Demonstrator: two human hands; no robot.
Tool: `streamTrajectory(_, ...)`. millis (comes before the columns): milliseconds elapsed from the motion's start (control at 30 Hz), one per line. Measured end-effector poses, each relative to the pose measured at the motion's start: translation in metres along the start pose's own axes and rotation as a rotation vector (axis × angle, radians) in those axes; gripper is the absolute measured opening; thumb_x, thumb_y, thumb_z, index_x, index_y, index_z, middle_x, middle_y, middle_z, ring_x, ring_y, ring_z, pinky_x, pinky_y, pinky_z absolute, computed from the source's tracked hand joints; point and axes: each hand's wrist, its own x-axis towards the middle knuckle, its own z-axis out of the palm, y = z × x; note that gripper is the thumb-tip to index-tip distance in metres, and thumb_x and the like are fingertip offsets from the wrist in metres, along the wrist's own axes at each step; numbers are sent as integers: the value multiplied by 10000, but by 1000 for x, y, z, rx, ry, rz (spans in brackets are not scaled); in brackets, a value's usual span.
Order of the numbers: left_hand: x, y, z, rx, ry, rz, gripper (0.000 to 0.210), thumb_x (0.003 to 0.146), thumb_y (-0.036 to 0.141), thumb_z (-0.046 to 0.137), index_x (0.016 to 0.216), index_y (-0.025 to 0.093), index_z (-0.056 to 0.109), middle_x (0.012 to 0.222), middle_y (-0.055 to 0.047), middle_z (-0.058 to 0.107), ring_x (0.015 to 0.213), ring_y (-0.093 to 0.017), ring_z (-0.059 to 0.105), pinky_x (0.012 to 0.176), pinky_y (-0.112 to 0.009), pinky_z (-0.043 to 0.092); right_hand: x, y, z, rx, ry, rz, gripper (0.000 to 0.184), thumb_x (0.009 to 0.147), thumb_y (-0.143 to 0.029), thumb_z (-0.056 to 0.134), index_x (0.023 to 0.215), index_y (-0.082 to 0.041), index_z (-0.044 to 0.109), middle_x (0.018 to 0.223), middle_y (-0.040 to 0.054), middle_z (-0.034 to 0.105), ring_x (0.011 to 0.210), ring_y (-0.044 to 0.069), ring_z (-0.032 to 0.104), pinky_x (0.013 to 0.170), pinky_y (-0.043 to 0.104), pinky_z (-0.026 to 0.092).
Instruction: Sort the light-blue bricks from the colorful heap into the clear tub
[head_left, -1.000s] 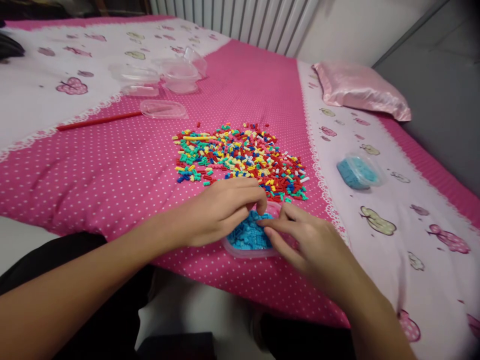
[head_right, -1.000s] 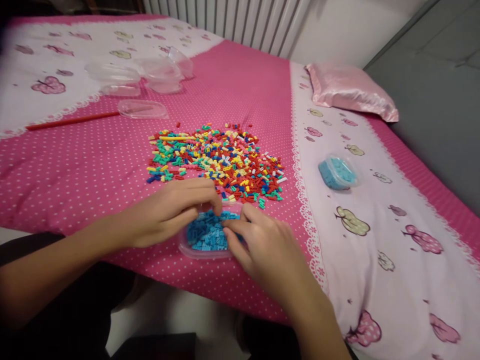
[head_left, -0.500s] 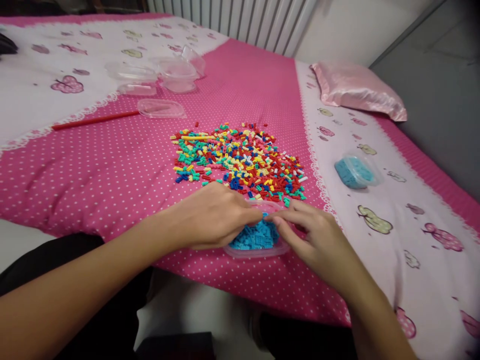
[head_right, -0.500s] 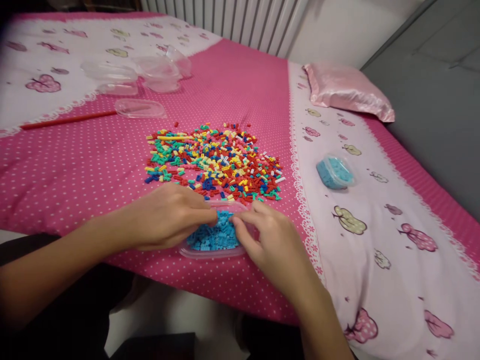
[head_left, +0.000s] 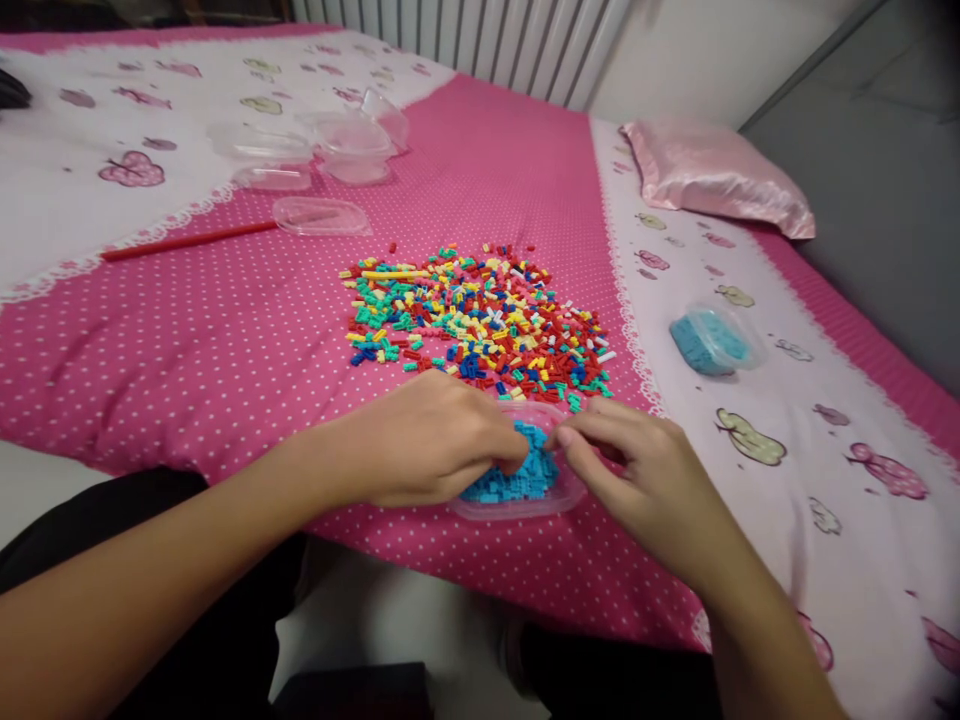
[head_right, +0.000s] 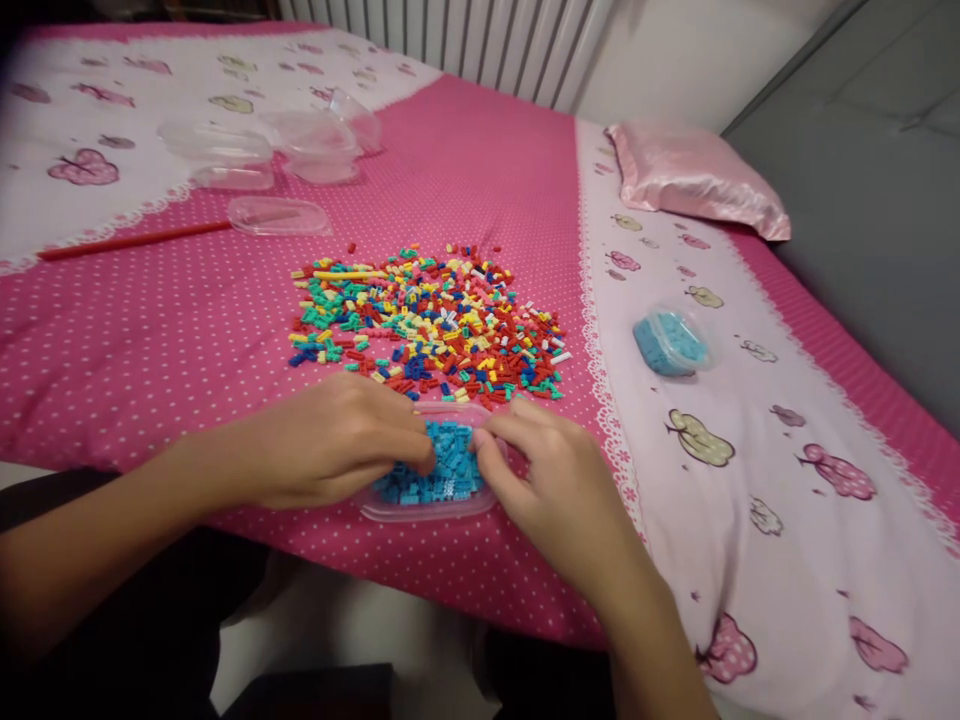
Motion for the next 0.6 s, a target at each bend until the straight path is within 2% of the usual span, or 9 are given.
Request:
streamTrajectory(100,-1,0,0,-23,54,-9,295,931,108,418,896,179,702,836,-13,721,744,-139,632,700,-251,438,-1,0,-2,21,-99,-32,300,983,-280,497,718,-192,607,736,9,549,710,154,517,650,309,330)
streamTrajectory(167,-2,-1,0,-46,35,-13,298,916,98,427,873,183,710,821,-11,725,741,-135,639,708,-244,446,-2,-1,-4,23,-148,-41,291,976,-264,507,711,-195,605,737,7,557,711,154,520,653,309,335)
streamTrajectory(300,-2,-1,0,-58,4,-15,324,893,95,419,809,192,717,751,-5,717,700,-131,635,695,-241,452,-2,-2,-5,31,-102,-34,304,972,-261,510,687,-194,592,707,1,531,691,148,512,633,305,333)
streamTrajectory(433,0,-1,-3,-87,89,-67,329,904,107,388,831,181,701,786,-12,720,743,-138,637,724,-253,453,-3,-4,-6,0,-157,-32,275,969,-251,513,734,-203,646,745,9,536,703,156,523,644,312,351)
streamTrajectory(500,1,1,-4,-151,147,-113,308,924,113,386,890,174,686,870,-18,722,818,-139,637,764,-253,459,-3,-4,-7,65,-70,-28,266,972,-255,510,762,-207,664,762,12,532,717,153,529,657,309,370)
streamTrajectory(600,1,4,-7,-291,168,-137,303,971,125,382,1120,191,637,1113,-42,689,1028,-142,615,903,-261,463,-3,-3,-8,289,68,20,253,992,-216,436,882,-226,664,840,13,564,795,153,546,702,300,388)
